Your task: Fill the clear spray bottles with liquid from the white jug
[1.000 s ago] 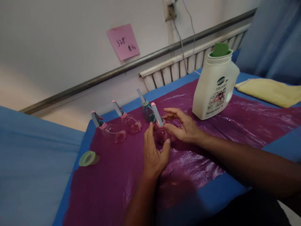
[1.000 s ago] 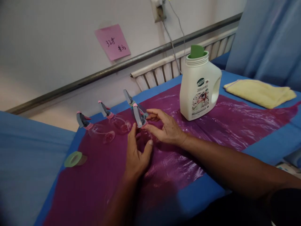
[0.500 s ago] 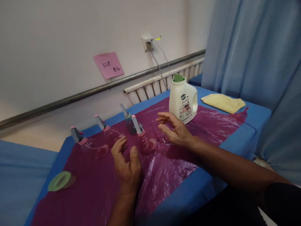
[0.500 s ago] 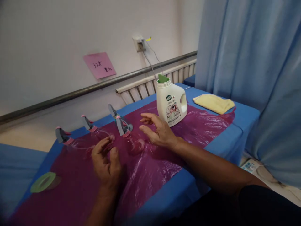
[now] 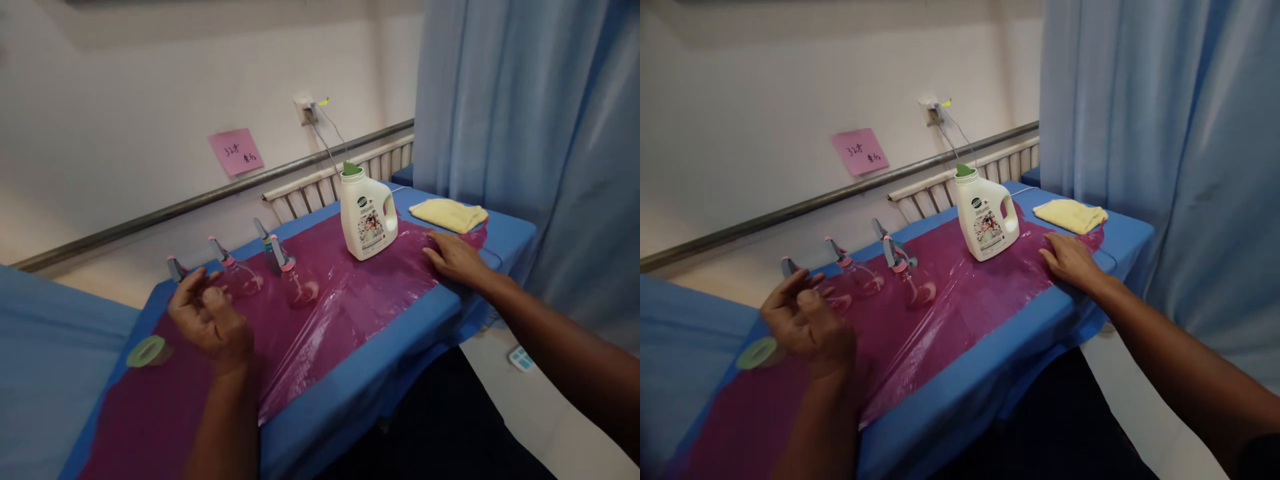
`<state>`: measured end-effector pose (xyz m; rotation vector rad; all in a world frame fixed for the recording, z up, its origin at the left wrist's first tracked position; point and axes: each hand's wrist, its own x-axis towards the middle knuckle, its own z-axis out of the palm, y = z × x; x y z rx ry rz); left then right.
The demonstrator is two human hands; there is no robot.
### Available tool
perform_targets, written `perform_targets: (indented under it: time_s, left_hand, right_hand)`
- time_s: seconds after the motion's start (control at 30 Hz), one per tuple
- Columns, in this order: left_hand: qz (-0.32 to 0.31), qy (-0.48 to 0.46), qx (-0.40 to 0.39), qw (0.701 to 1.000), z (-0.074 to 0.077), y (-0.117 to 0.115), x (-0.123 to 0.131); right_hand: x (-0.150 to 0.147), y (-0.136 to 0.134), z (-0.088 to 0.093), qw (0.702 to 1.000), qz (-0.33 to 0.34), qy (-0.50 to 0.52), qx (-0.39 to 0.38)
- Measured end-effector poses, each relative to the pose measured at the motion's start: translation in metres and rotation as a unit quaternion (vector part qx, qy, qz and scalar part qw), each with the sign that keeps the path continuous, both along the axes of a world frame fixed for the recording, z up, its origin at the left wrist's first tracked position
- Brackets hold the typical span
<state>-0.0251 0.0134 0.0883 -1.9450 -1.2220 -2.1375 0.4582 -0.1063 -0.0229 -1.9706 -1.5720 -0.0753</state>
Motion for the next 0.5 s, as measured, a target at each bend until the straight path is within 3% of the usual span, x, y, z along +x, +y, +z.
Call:
perform_targets:
  time_s: [0.07, 0.13, 0.2, 0.33, 0.5]
  left_hand:
    - [0.006, -0.019, -0.013, 1.000, 0.005, 0.008, -0.011]
    - [0.007, -0.012, -0.077, 0.997, 0.008, 0.012, -0.024]
    - [0.013, 0.000, -0.109, 0.994, 0.009, 0.008, -0.039]
    - [0.053, 0.124, -0.200, 0.970, 0.000, -0.030, -0.079]
    - [0.127, 0.271, -0.275, 0.914, -0.036, -0.087, -0.150]
  right_hand:
    - [0.016, -0.006, -0.005, 0.998, -0.009, -0.024, -0.057]
    - [0.028, -0.010, -0.008, 0.993, -0.016, -0.048, -0.104]
    - [0.036, -0.012, -0.011, 0.988, -0.023, -0.070, -0.139]
    - [0.044, -0.014, -0.013, 0.978, -0.025, -0.102, -0.180]
    - [0.051, -0.029, -0.009, 0.974, -0.040, -0.128, -0.182]
